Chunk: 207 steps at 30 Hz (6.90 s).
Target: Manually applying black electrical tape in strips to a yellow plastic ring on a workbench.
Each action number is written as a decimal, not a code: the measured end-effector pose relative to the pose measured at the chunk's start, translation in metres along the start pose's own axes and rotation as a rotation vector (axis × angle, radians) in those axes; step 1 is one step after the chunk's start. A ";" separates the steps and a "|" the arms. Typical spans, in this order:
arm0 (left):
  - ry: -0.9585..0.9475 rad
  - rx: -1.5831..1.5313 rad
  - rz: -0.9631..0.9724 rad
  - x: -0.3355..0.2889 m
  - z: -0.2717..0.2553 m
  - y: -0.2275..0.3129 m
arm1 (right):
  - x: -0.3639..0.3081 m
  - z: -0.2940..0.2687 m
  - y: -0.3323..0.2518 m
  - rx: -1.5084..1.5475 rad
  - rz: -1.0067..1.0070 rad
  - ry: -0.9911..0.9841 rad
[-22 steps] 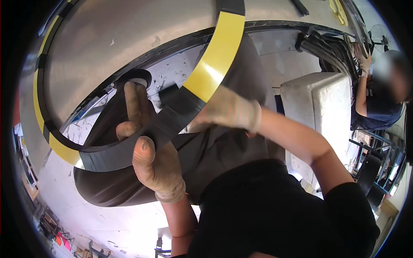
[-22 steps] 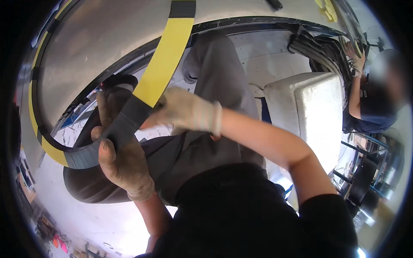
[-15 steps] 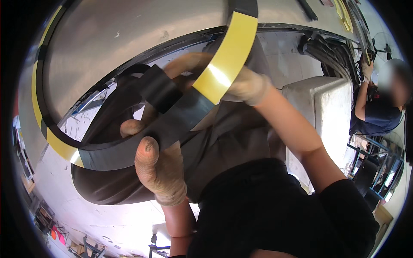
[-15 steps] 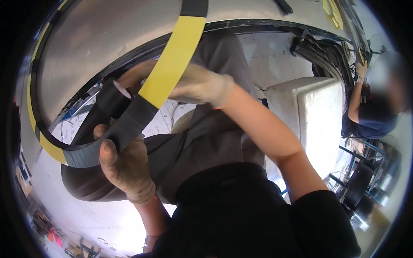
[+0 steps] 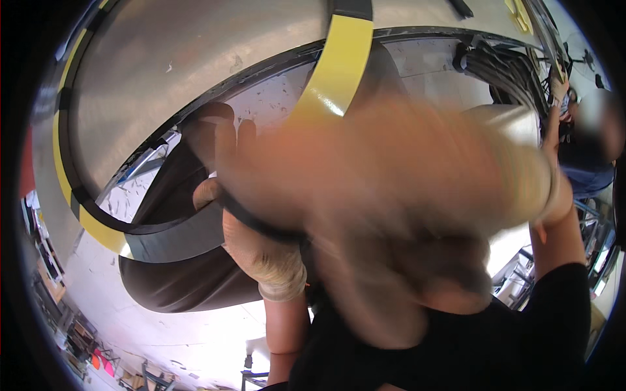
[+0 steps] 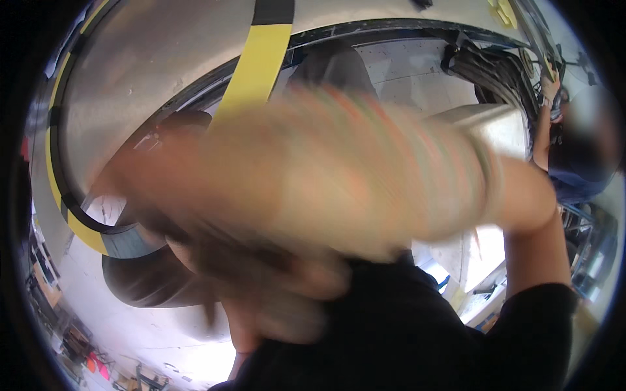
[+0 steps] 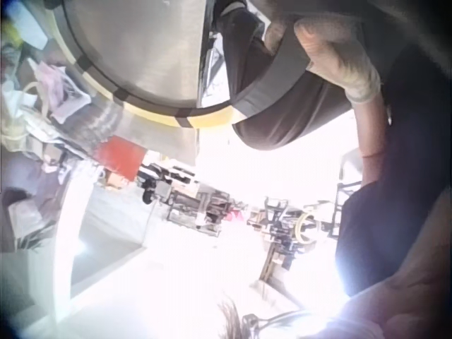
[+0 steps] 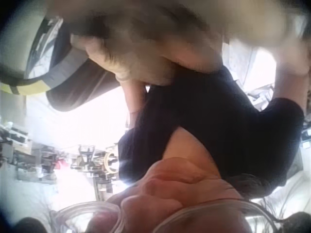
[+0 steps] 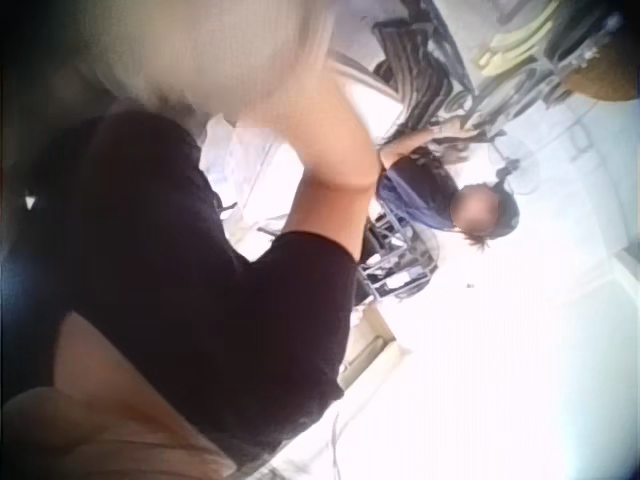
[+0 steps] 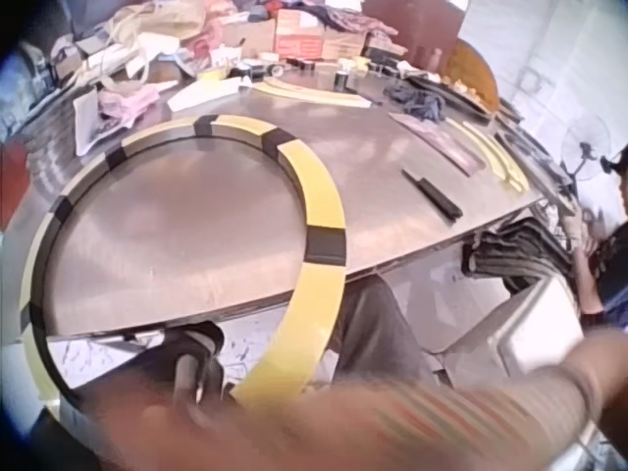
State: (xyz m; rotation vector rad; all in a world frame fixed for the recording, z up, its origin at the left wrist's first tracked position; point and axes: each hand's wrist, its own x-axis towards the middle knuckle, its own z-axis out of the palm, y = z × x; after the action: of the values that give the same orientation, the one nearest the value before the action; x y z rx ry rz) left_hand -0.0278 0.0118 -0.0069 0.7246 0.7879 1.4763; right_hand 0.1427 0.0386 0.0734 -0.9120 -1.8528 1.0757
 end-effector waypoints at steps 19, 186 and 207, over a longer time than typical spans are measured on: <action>0.171 -0.216 -0.139 -0.014 0.028 0.006 | -0.017 -0.059 0.064 0.788 0.603 -0.124; 0.027 -0.384 -0.160 -0.007 0.005 0.022 | 0.007 -0.031 0.025 0.213 -0.010 -0.087; -0.002 -0.209 -0.148 -0.012 -0.012 0.016 | -0.028 -0.012 0.103 0.618 0.234 -0.096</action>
State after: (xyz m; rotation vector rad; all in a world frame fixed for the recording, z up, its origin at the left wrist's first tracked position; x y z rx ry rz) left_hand -0.0463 -0.0007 -0.0002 0.4990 0.6598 1.3987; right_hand 0.1849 0.0575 -0.0239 -0.7180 -1.3646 1.7327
